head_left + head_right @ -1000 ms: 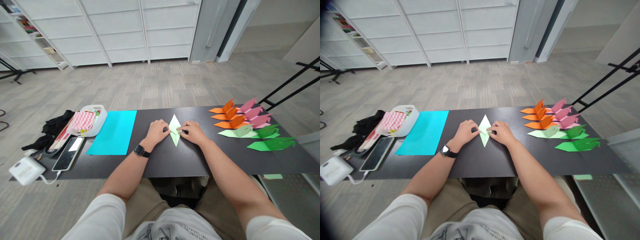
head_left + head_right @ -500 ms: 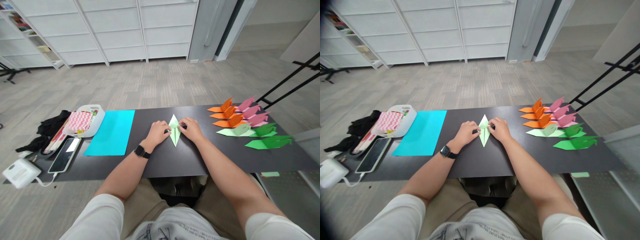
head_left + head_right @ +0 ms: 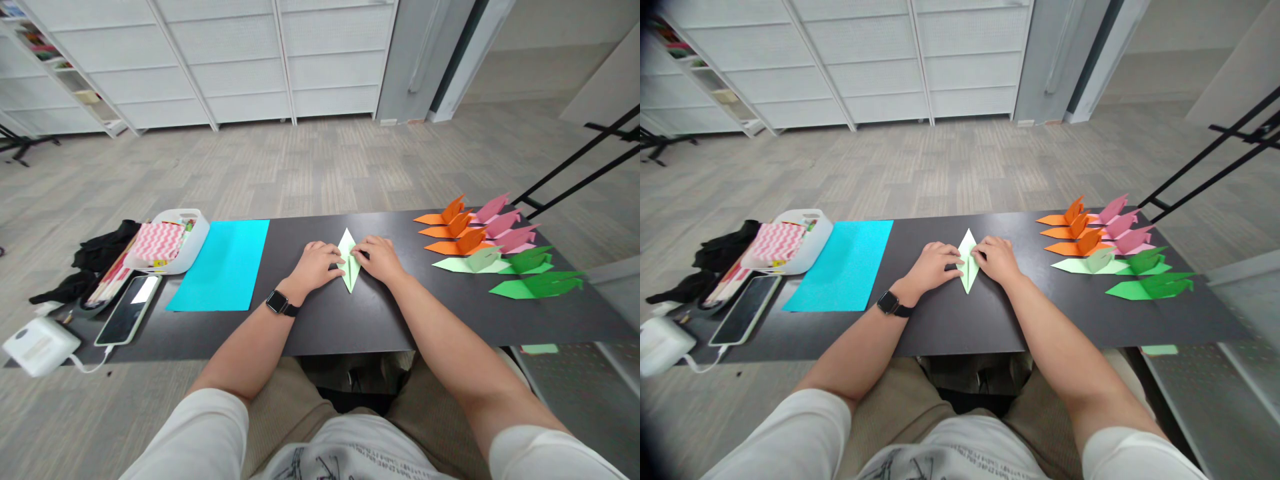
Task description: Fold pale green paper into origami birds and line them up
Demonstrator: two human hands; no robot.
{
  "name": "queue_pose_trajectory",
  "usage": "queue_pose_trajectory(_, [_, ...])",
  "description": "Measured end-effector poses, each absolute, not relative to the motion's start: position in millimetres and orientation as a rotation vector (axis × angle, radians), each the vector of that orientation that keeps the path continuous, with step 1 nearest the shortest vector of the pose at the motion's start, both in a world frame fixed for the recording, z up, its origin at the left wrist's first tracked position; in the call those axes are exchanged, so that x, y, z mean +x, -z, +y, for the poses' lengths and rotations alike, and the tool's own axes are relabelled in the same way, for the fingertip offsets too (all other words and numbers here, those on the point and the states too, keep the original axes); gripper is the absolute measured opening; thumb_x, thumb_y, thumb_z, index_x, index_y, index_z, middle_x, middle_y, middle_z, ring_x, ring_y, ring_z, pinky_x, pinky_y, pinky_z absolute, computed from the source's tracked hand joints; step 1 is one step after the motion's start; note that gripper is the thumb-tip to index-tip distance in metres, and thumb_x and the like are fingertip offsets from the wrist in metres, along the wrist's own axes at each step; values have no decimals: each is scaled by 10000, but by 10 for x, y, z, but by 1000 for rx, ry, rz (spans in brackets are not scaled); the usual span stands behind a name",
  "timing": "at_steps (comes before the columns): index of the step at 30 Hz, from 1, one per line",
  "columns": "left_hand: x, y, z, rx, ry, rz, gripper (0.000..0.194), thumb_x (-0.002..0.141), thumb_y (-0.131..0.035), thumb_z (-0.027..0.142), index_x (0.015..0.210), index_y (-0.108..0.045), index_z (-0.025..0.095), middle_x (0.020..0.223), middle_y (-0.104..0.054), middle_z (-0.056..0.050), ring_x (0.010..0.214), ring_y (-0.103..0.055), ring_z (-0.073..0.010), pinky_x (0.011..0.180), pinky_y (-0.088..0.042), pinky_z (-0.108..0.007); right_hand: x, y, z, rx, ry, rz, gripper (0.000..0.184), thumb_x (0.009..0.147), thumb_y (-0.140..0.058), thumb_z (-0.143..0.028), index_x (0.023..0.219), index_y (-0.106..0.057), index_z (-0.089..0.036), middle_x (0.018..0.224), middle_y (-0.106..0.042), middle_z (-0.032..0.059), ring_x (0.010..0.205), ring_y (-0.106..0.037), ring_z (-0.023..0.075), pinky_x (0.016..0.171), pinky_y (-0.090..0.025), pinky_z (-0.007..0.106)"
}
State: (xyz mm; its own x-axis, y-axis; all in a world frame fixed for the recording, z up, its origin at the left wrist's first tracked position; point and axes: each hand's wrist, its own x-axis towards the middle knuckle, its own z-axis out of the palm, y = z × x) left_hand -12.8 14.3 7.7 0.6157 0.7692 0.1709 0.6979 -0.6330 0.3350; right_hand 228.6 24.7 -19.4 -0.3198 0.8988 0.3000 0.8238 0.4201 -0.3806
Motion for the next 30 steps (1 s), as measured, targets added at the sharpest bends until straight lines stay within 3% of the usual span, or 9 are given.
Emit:
queue_pose_trajectory(4, [-117,-63,153,2587,-433,1186,224,931,-769,437,1125,-799,330,1332,-729,0,1211,-574,-260,1135,-341,-467,2301,183,229,-1453,-225,-2232,163,978,-670,-354,1052,-808,-307,1055,-726,65,1021,-605,267,890,-352,419])
queue_pose_trajectory(14, [-114,-17,161,2567,-466,1196,256,927,-766,448,1149,-775,321,1307,-743,-12,1211,-582,-259,1184,-311,-479,2289,192,192,-1421,-244,-2251,259,1048,-574,-409,1086,-813,-318,1080,-714,74,1054,-594,263,915,-355,426])
queue_pose_trajectory(22, [-113,-12,161,2546,-477,1195,254,932,-762,459,1139,-771,312,1332,-739,-12,1245,-591,-257,1231,-274,-497,2340,98,151,-1442,-293,-2107,356,1055,-541,-470,883,-765,-253,1045,-710,66,1035,-614,248,920,-379,419])
queue_pose_trajectory(26, [-114,-9,162,2536,-485,1196,259,938,-754,457,1151,-768,311,1336,-738,-18,1263,-591,-256,1255,-251,-518,2435,67,123,-1469,-279,-2158,269,964,-691,-450,787,-739,-253,1046,-705,54,1042,-614,259,940,-375,433])
queue_pose_trajectory(30, [-123,-15,156,2527,-477,1219,261,946,-742,453,1167,-765,318,1342,-733,-20,1275,-587,-257,1273,-232,-527,2502,67,107,-1462,-295,-2259,86,903,-772,-379,919,-784,-295,1114,-699,52,1083,-599,279,959,-373,454])
